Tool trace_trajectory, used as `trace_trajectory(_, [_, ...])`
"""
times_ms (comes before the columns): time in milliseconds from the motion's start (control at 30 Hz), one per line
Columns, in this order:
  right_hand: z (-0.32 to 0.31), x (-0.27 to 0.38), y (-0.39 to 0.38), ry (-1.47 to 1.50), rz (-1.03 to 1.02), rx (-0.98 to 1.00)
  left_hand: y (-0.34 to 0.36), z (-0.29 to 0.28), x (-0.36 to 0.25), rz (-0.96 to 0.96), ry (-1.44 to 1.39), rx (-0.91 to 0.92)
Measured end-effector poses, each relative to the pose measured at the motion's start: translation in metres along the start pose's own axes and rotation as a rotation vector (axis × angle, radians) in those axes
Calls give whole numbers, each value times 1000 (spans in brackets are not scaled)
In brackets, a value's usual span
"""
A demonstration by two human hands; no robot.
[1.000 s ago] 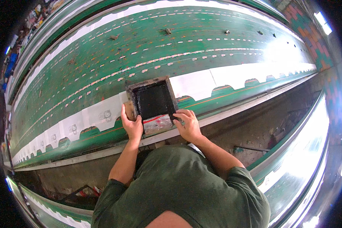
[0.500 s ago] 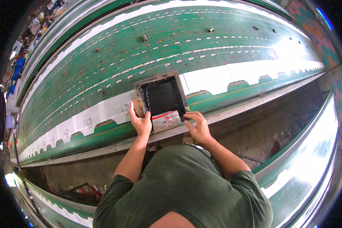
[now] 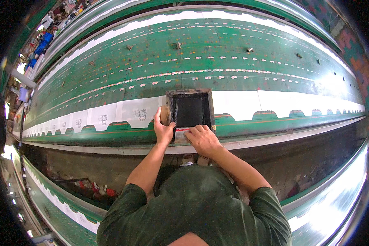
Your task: The person holds a screen-printing squeegee and repeatedly wipes a dark viscous substance across a rectangular frame on a long green workbench. The person moves along the bench while continuing the wiping motion.
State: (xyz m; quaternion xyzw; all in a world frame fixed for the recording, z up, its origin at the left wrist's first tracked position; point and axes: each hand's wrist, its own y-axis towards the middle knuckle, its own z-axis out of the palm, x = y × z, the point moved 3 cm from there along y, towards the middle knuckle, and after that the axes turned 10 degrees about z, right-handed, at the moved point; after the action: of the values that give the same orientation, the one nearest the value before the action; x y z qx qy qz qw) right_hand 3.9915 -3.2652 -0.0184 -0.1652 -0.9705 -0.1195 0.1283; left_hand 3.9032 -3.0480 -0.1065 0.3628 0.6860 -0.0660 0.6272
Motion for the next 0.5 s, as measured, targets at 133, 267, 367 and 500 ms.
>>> trace_trajectory(133, [-8,-18,18,12,-27,123,1,3,-10,-33,49,14])
trace_trajectory(267, [-28,-50,69,191,128,429,-2,3,-7,-130,-88,-7])
trace_trajectory(367, [-23,-76,105,171,112,298,0,-1,13,-97,-248,-7])
trace_trajectory(500, [-4,-101,131,137,96,0,6,-3,16,-92,-274,60])
